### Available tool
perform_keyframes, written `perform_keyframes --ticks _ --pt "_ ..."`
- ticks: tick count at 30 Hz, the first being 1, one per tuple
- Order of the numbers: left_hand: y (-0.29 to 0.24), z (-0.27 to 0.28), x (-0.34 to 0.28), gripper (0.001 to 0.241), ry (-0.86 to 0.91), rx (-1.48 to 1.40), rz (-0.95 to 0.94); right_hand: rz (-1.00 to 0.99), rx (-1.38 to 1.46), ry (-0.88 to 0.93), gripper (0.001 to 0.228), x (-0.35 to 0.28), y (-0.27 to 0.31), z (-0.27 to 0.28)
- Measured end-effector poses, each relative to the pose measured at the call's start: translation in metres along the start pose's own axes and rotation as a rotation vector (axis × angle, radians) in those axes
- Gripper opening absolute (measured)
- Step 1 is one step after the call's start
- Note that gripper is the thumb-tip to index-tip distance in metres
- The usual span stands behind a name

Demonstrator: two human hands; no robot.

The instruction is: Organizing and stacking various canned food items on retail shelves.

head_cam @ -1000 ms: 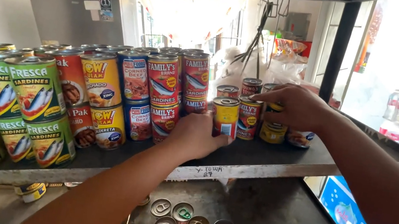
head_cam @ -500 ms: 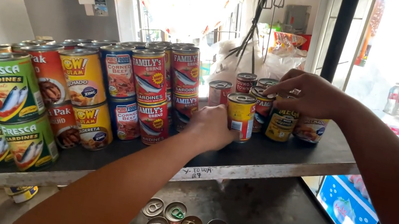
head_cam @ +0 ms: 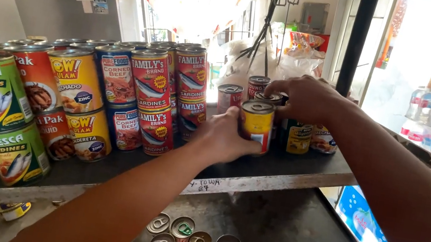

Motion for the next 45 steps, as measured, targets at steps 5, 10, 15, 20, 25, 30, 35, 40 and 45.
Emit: perform_keyframes --ticks 5,10,15,20,25,30,35,40,45 --pt "0.004 0.018 -0.012 0.088 0.009 0.121 0.086 0.057 0.06 -0.118 0.043 0.004 0.006 0.007" --pt "0.004 0.027 -0.019 0.08 -0.028 0.165 0.065 0.212 0.104 -0.152 0.028 -0.003 0.017 0.015" --pt "0.006 0.034 -0.022 0.075 -0.055 0.139 0.06 0.249 0.372 -0.03 0.032 -0.015 0.016 0.022" --pt "0.007 0.033 -0.022 0.079 -0.087 0.166 0.06 0.26 0.267 -0.043 0.062 -0.023 0.008 0.017" --pt "0.007 0.031 -0.021 0.084 -0.068 0.189 0.086 0.268 0.167 -0.167 0.05 -0.03 -0.022 0.014" --pt "0.005 0.017 -0.009 0.08 -0.047 0.269 0.061 0.094 0.215 -0.1 0.052 -0.032 -0.052 0.007" --pt "0.0 0.007 0.009 0.082 -0.012 0.357 0.032 0.027 0.166 -0.073 0.052 -0.029 -0.061 0.007" --pt "-0.004 -0.008 0.031 0.077 0.059 0.443 0.056 -0.074 0.101 -0.014 0.052 -0.022 -0.077 -0.001" --pt "-0.005 -0.014 0.032 0.07 0.062 0.385 0.11 -0.058 0.05 0.023 0.054 -0.02 -0.086 -0.006"
Point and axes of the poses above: each hand's wrist, its own x-axis towards the middle knuckle, its own z-axis out of the back of the hand, y = z × x, the point moved 10 cm from there along x, towards the middle knuckle, and after that the axes turned 3 degrees about -y, right-handed, at the moved point
